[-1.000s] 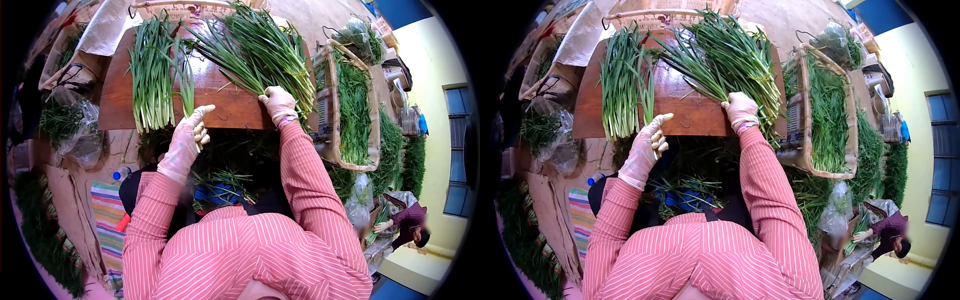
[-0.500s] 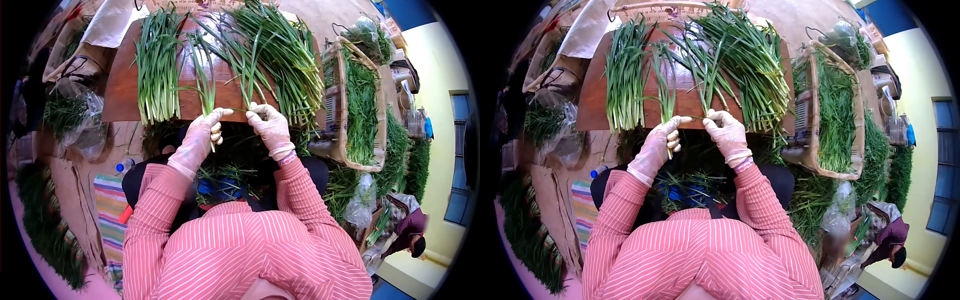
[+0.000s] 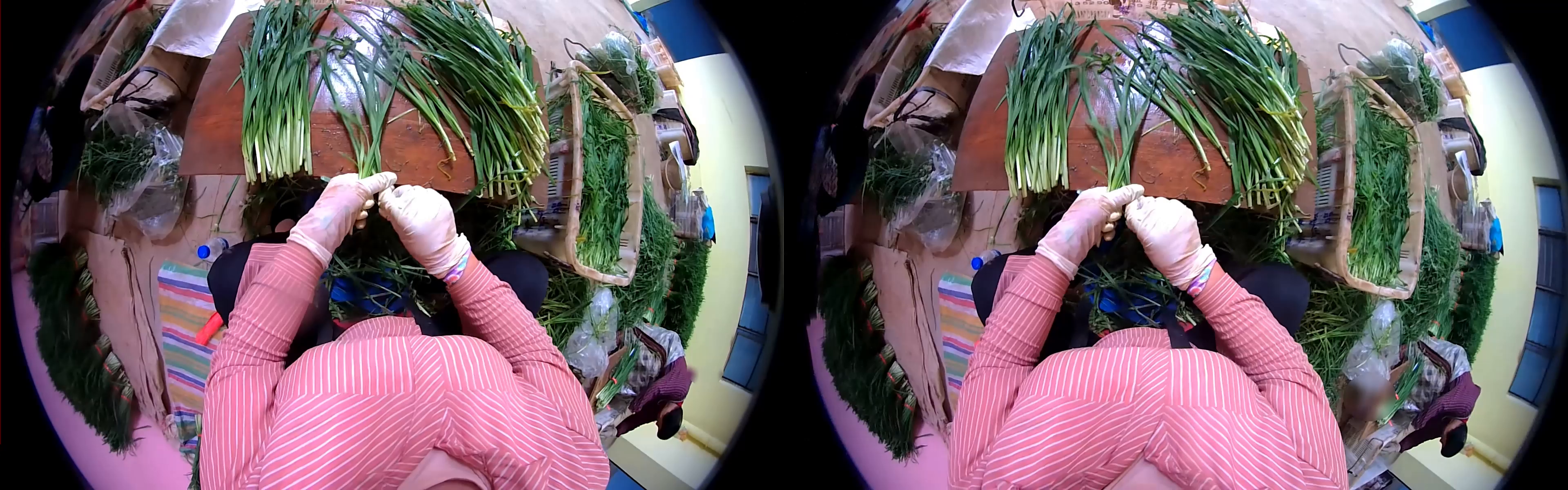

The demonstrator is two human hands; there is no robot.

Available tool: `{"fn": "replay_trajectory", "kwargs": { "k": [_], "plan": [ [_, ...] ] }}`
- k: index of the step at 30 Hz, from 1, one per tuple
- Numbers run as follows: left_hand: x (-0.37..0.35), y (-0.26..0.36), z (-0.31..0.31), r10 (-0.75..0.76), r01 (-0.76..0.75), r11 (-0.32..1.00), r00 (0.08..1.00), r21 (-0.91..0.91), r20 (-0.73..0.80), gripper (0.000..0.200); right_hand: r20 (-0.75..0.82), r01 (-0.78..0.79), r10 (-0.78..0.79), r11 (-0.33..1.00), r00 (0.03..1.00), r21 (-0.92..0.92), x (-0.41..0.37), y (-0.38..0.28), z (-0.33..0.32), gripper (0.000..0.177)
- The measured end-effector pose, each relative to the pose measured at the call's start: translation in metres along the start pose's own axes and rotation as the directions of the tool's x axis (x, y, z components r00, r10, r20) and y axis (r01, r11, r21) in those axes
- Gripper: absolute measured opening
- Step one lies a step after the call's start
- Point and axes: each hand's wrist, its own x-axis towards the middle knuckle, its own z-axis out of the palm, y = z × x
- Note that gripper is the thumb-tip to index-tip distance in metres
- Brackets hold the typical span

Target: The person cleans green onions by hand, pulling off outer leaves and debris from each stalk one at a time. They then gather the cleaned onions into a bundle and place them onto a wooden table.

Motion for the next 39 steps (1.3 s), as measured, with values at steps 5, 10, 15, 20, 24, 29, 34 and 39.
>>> {"fn": "replay_trajectory", "kwargs": {
  "k": [5, 10, 15, 20, 24, 29, 34, 39],
  "plan": [
    [-0.002, -0.001, -0.005, 0.125, -0.128, 0.99, 0.991, -0.063, -0.042, 0.023, 0.244, 0.007, -0.061, 0.977, 0.968, 0.215, -0.034, -0.032, -0.008, 0.01],
    [-0.002, 0.002, -0.011, 0.202, -0.134, 0.942, 0.959, -0.307, 0.201, 0.033, 0.901, -0.4, 0.173, 0.916, 0.397, 0.0, -0.081, -0.019, -0.017, 0.029],
    [-0.002, -0.002, 0.002, 0.276, -0.164, 0.931, 0.901, -0.326, 0.333, 0.044, 0.79, -0.847, 0.405, -0.068, 0.46, 0.528, -0.022, -0.007, -0.047, 0.045],
    [-0.007, -0.009, 0.007, 0.259, -0.218, 0.956, 0.94, -0.194, 0.222, 0.042, 0.602, -0.729, 0.45, 0.578, 0.66, 0.367, -0.005, -0.018, -0.009, 0.028],
    [0.004, -0.018, -0.008, 0.229, -0.191, 0.899, 0.972, -0.394, 0.051, 0.033, 0.361, -0.576, 0.462, 0.743, 0.81, 0.341, -0.002, 0.008, -0.015, 0.036],
    [-0.001, 0.007, -0.007, 0.2, -0.202, 0.819, 0.978, -0.537, -0.064, 0.029, -0.013, -0.607, 0.632, 0.739, 0.775, -0.292, 0.016, 0.096, -0.015, 0.039],
    [-0.002, 0.006, -0.003, 0.209, -0.215, 0.791, 0.975, -0.573, -0.077, 0.027, 0.141, -0.584, 0.612, 0.788, 0.778, -0.196, 0.019, 0.088, -0.006, 0.026],
    [0.0, -0.001, 0.009, 0.148, -0.188, 0.812, 0.982, -0.552, -0.117, 0.033, -0.087, -0.357, 0.363, 0.931, 0.928, 0.078, 0.004, 0.016, -0.019, 0.021]
  ]
}}
